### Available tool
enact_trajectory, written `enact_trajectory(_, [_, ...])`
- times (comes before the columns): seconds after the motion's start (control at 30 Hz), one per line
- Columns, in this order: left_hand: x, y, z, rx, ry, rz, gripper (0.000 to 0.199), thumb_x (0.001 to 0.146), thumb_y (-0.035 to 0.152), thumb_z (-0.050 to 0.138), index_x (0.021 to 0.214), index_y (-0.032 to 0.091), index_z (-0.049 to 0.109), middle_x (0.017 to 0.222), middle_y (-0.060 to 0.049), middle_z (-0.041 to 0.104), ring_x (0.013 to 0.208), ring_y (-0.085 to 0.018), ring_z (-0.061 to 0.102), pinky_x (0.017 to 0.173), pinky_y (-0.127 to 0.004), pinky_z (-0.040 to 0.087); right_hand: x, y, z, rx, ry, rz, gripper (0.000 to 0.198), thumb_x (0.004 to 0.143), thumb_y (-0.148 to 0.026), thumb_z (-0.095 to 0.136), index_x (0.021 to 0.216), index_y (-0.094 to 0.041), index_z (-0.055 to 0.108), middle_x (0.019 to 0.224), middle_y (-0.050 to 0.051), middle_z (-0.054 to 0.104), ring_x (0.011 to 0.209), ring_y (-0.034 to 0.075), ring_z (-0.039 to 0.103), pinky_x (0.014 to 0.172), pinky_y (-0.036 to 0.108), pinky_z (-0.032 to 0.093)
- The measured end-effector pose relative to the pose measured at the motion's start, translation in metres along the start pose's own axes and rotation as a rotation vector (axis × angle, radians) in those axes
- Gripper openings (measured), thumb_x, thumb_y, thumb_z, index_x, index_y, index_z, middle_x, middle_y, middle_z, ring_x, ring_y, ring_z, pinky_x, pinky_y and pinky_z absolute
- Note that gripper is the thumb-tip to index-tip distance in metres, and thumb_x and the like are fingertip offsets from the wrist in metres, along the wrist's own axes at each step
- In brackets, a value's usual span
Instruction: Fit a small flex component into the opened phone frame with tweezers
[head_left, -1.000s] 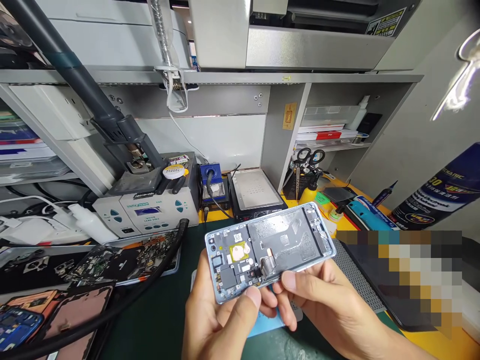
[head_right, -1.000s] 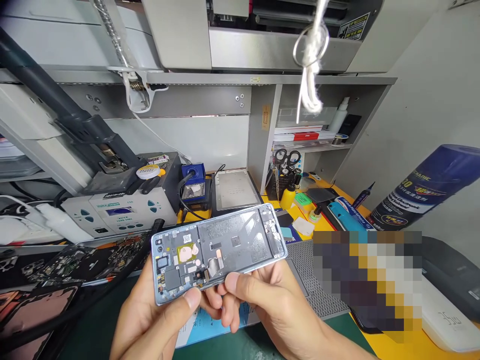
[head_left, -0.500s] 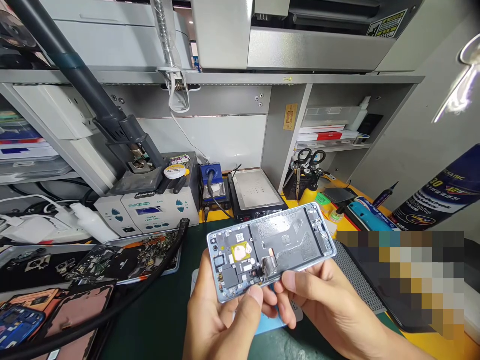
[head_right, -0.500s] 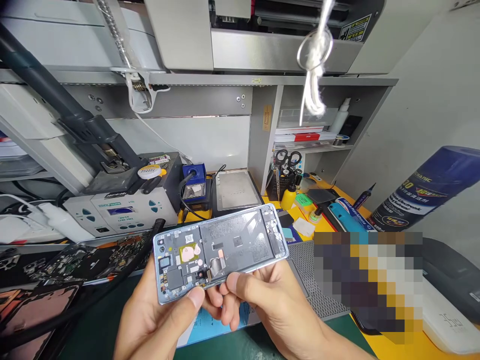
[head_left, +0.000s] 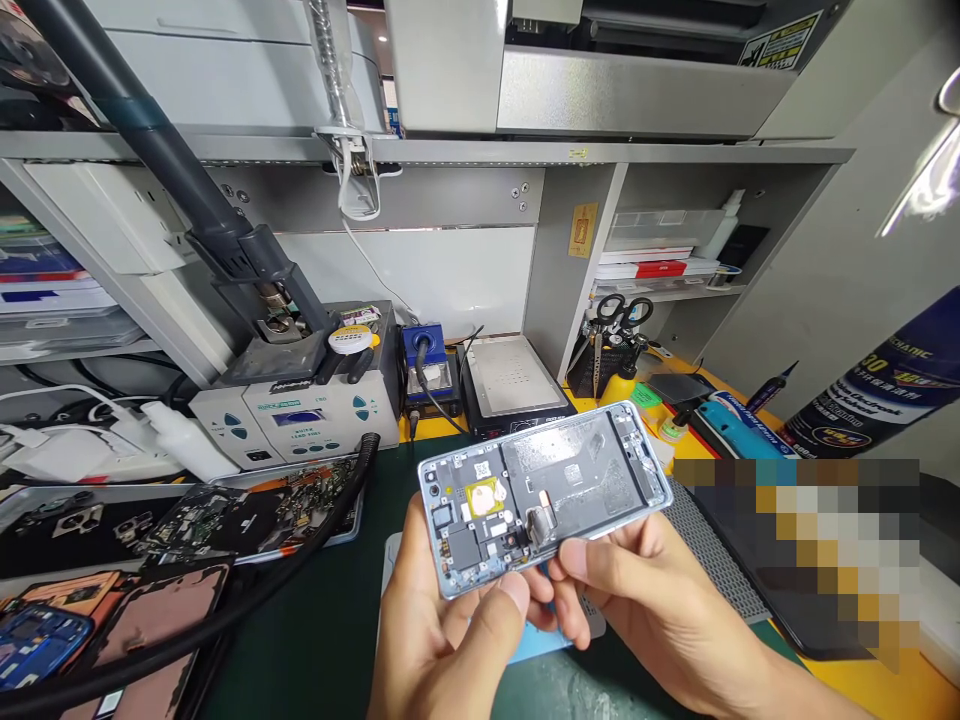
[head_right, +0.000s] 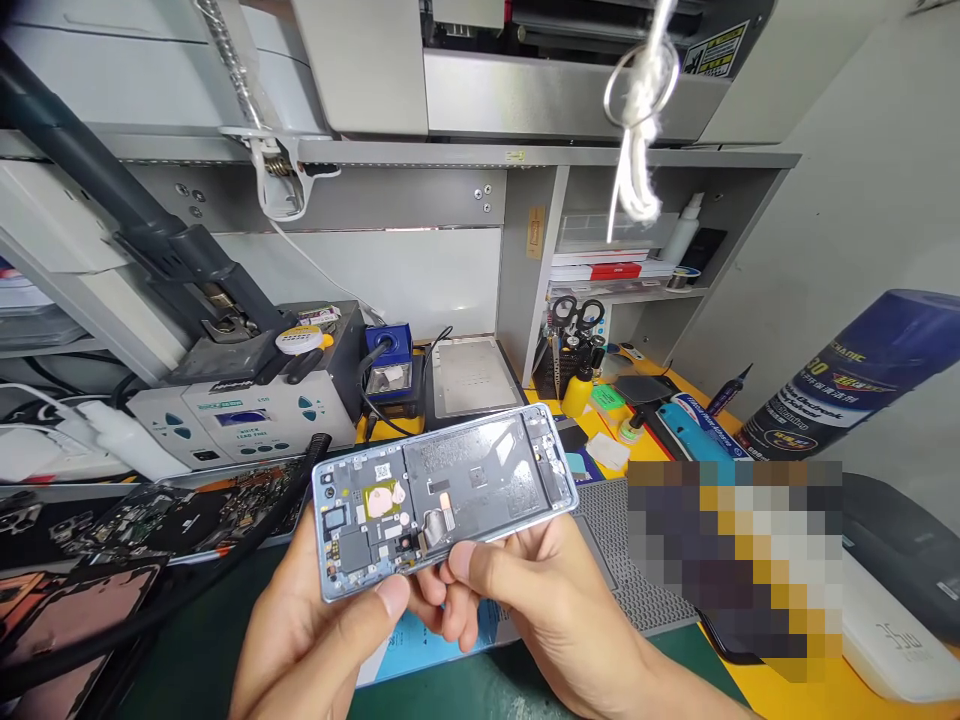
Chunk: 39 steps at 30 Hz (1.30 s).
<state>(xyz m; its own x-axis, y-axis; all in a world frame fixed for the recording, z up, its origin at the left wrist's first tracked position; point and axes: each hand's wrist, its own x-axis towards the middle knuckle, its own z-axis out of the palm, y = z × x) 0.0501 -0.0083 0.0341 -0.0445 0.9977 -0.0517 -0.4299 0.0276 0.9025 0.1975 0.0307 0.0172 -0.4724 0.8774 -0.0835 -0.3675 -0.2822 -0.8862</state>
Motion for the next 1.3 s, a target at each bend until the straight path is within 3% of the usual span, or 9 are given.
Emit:
enact_trajectory(0.23, [0.0023,-0.0016,0.0006,-0.011,0.002,0.012,0.023,0.093,0.021,0.059,0.115,0.023,0.054,0.068,0.003,0.065,0.057,-0.018,0.068,0.060,-0.032,0.054,0.0011,-0.0016,0.0003,-0.015,0.026,0.002,0.034,0.083,-0.035,0.077,0.058,-0.011,0.075,0.056,0.006,0.066,0.056,0.013,0.058,0.061,0.028,0.045])
enact_trajectory(0.47, [0.0029,-0.0032,0.0005,-0.005,0.067,-0.034,0.039,0.088,0.025,0.066,0.123,0.019,0.049,0.067,0.002,0.067,0.052,-0.018,0.066,0.059,-0.032,0.056,0.0027,0.0006,0.0003,-0.017,0.056,0.019,0.033,0.081,-0.035,0.077,0.058,-0.011,0.073,0.054,0.006,0.065,0.055,0.015,0.059,0.061,0.029,0.046])
enact_trajectory(1.07, [0.0068,-0.0043,0.0053,-0.080,0.078,-0.066,0.023,0.086,0.017,0.064,0.102,0.021,0.049,0.055,0.007,0.060,0.051,-0.017,0.064,0.062,-0.037,0.059,0.0020,0.0036,-0.0006,-0.055,0.063,0.032,0.036,0.082,-0.036,0.076,0.057,-0.010,0.072,0.056,0.006,0.066,0.055,0.013,0.057,0.060,0.027,0.045])
enact_trajectory(1.3, [0.0026,-0.0053,0.0080,-0.103,0.104,-0.013,0.020,0.086,0.020,0.068,0.100,0.022,0.054,0.059,0.005,0.061,0.050,-0.017,0.064,0.058,-0.033,0.058,-0.0010,0.0021,-0.0058,-0.040,-0.023,-0.010,0.032,0.083,-0.038,0.078,0.069,-0.009,0.076,0.066,0.007,0.070,0.058,0.013,0.061,0.061,0.026,0.047])
